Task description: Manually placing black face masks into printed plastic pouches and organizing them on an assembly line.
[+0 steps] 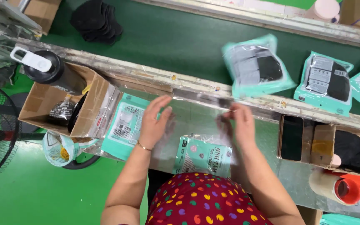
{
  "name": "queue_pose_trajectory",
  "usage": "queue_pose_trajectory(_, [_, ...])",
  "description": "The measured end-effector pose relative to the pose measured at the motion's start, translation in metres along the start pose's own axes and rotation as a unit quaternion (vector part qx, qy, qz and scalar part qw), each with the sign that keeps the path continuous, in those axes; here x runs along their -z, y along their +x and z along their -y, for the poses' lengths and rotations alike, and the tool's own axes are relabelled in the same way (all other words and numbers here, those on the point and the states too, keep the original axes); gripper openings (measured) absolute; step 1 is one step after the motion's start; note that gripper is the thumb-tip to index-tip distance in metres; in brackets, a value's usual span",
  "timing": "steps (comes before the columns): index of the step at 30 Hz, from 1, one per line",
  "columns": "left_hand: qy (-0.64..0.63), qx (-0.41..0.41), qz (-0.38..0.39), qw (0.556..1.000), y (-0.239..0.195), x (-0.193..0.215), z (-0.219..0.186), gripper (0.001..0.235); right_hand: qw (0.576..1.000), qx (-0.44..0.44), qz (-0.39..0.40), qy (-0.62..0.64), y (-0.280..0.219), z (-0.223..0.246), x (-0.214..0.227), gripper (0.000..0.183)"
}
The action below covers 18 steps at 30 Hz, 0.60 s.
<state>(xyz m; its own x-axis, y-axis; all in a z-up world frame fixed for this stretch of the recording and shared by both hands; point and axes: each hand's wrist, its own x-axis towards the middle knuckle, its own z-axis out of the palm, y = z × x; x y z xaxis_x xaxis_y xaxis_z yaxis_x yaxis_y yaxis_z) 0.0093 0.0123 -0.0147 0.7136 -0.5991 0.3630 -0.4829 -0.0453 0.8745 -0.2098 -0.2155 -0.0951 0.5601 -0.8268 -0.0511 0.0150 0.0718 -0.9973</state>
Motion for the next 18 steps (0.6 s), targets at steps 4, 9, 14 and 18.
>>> queue_pose_trajectory(4, [-0.011, 0.008, 0.063, 0.998, -0.012, -0.016, 0.011, 0.03, 0.984, 0.006, 0.097, -0.148, -0.014, -0.036, -0.019, 0.021])
queue_pose_trajectory(9, [0.007, -0.034, 0.119, 0.992, -0.03, -0.05, 0.035, 0.03, 0.929, 0.207, 0.106, -0.287, -0.009, 0.001, -0.03, 0.017])
queue_pose_trajectory(14, [0.292, -0.056, 0.114, 0.948, -0.068, -0.087, 0.094, 0.048, 0.903, 0.317, 0.002, -0.29, 0.043, 0.08, 0.014, 0.021])
queue_pose_trajectory(18, [0.35, -0.081, 0.12, 0.925, -0.067, -0.093, 0.09, 0.052, 0.871, 0.32, -0.063, -0.366, 0.089, 0.115, 0.09, 0.026])
